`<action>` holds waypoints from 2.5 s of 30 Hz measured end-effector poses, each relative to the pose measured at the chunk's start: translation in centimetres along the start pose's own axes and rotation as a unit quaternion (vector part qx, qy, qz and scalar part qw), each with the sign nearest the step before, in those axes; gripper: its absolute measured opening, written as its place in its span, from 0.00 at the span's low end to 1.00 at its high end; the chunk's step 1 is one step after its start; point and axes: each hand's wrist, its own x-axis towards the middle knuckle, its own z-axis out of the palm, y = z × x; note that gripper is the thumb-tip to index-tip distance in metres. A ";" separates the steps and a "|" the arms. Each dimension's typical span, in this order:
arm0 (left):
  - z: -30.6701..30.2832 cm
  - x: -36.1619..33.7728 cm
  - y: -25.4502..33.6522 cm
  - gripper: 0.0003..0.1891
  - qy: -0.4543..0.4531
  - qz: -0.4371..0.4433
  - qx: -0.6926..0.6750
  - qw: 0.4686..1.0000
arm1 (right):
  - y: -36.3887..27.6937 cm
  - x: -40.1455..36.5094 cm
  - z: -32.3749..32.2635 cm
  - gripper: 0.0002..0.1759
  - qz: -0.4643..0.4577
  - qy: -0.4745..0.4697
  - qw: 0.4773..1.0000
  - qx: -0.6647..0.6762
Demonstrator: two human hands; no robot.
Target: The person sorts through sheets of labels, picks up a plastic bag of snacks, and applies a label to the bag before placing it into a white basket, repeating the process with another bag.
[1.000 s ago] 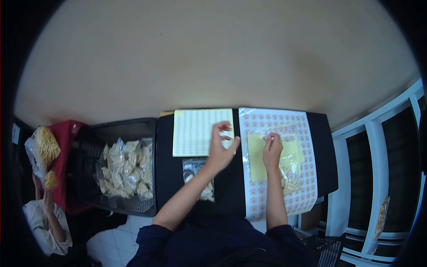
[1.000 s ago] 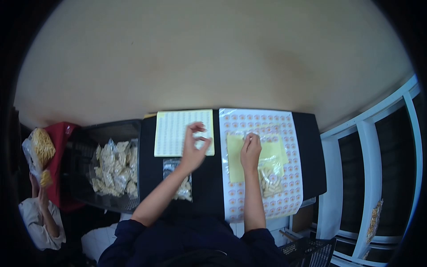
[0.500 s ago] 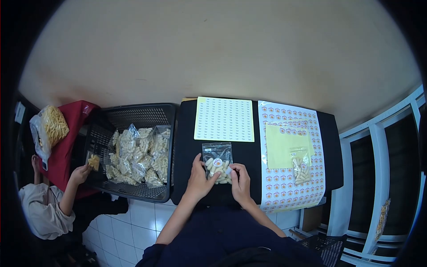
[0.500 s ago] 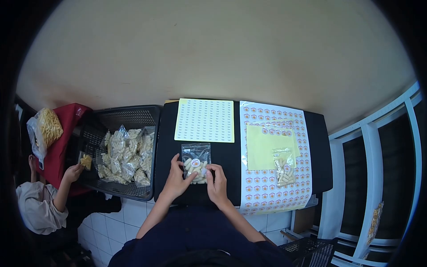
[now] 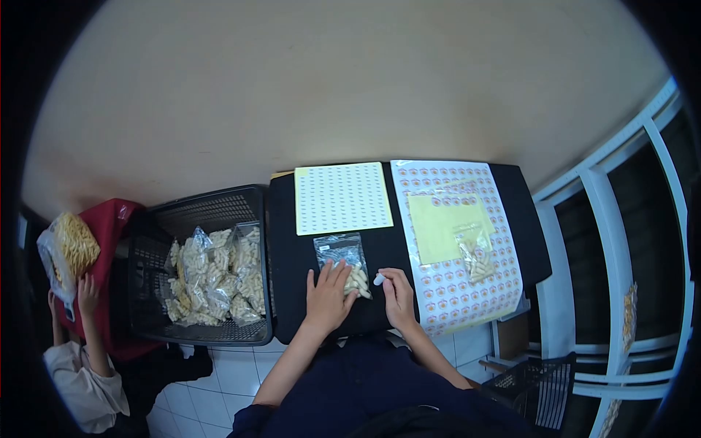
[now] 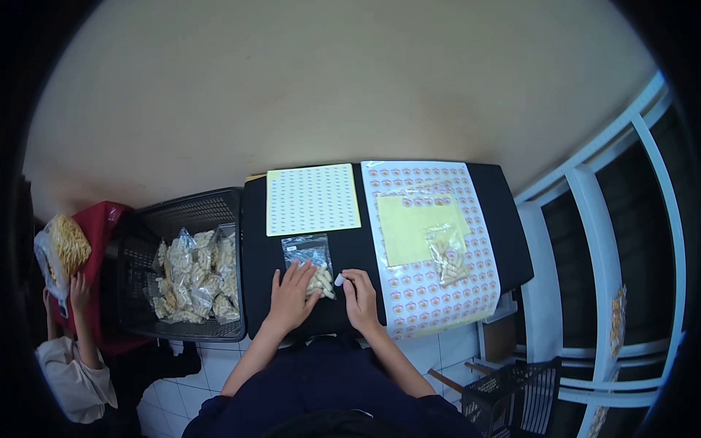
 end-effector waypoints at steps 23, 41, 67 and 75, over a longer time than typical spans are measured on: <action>2.9 0.6 4.6 0.33 0.150 -0.137 -0.597 0.776 | 11.4 3.7 -23.0 0.25 0.242 0.059 0.967 -0.045; 9.2 10.7 21.5 0.27 -0.224 -0.051 -0.764 0.603 | 4.3 -1.8 -26.8 0.34 0.087 0.004 0.944 0.319; 9.8 10.5 18.7 0.29 -0.131 0.112 -0.522 0.835 | 12.0 -41.6 -46.4 0.32 0.144 0.794 0.585 0.085; 5.7 7.1 8.9 0.20 0.061 -0.027 -0.558 0.827 | 11.3 -32.1 -42.9 0.32 0.287 0.823 0.489 0.046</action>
